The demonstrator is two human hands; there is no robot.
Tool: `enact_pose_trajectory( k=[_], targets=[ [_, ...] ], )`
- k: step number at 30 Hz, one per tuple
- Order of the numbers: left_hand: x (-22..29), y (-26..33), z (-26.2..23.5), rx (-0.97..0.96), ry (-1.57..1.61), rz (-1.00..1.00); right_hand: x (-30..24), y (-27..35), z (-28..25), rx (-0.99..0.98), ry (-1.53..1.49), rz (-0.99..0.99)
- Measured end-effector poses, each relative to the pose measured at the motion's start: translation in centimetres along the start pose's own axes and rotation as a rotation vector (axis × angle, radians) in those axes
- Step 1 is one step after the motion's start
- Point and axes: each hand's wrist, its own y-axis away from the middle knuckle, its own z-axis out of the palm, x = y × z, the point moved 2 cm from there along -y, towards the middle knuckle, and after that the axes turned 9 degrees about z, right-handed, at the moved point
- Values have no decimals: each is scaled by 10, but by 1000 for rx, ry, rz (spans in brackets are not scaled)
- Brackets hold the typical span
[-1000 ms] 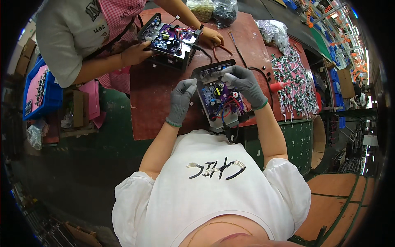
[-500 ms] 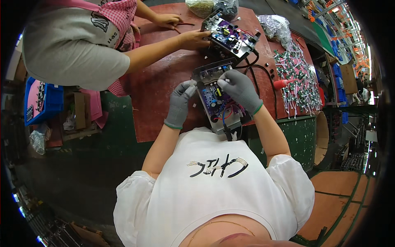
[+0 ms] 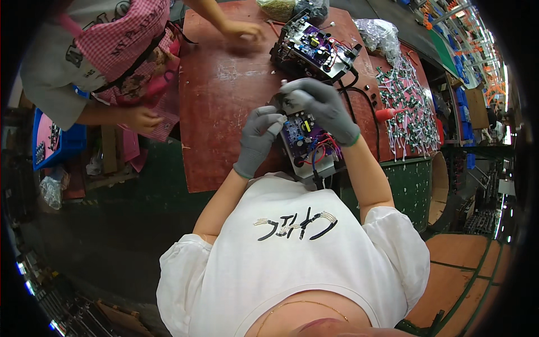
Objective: The person assembles electronic devices at a workbench, handling circuit boards, wires, and small components. They connect wires to the boards and place components into the device housings while a coworker performs similar tasks nearby.
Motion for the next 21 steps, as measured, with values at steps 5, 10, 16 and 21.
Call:
enact_pose_trajectory(
  k=[5,10,16,21],
  targets=[
    [-2,6,3,126,398,-279,7,14,-23,308,717,-223],
    [7,3,-2,132,450,-393,-1,0,9,169,946,-546],
    [3,4,-2,157,527,-320,13,5,17,-72,788,-419],
    [-8,6,-1,135,487,-369,21,14,7,-38,514,-318]
  ],
)
